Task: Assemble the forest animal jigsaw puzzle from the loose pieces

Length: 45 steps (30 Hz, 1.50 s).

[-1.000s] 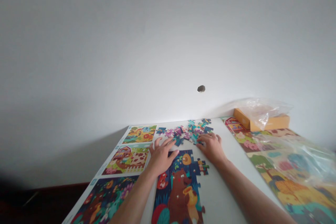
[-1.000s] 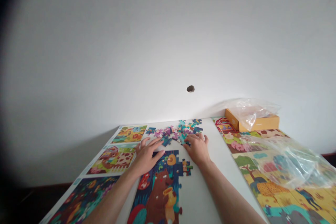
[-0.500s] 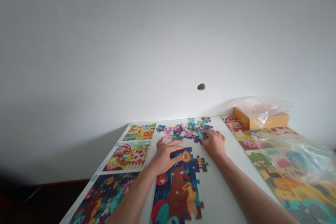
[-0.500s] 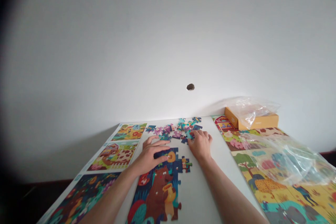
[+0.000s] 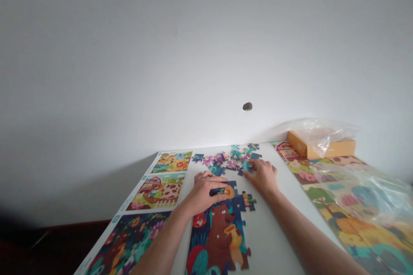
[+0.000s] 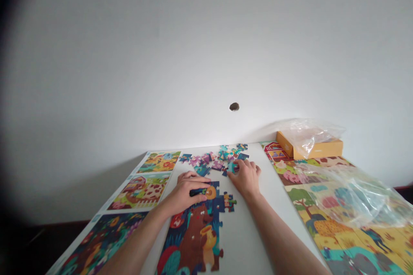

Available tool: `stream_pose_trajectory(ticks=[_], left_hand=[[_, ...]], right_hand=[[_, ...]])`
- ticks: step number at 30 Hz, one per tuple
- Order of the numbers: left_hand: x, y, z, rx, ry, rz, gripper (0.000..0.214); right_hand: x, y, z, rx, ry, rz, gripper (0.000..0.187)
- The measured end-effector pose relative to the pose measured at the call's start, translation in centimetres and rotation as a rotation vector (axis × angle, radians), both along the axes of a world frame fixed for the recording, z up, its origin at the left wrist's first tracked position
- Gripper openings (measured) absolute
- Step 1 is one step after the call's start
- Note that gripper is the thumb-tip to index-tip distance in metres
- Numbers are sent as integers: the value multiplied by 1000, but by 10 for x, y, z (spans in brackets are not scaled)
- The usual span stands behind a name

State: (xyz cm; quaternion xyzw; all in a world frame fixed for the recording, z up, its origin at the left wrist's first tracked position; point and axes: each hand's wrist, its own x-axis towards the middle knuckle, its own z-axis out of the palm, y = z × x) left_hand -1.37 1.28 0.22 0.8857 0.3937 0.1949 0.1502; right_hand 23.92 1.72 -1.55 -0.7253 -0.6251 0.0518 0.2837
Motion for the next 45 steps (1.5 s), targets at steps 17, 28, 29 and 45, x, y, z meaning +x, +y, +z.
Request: stream_pose_trajectory(ticks=[17, 28, 29, 45], left_hand=[[0, 1, -7, 96, -5, 156, 30], [-1, 2, -8, 100, -4, 164, 27], [-1, 2, -8, 99, -4, 165, 27], [0, -6, 8, -14, 83, -10, 39]], right_hand=[[-1, 1, -3, 25, 1, 107, 27], [9, 3, -4, 28, 72, -93, 22], [8, 2, -3, 38, 64, -91, 23], [-2, -5, 6, -58, -84, 173, 52]])
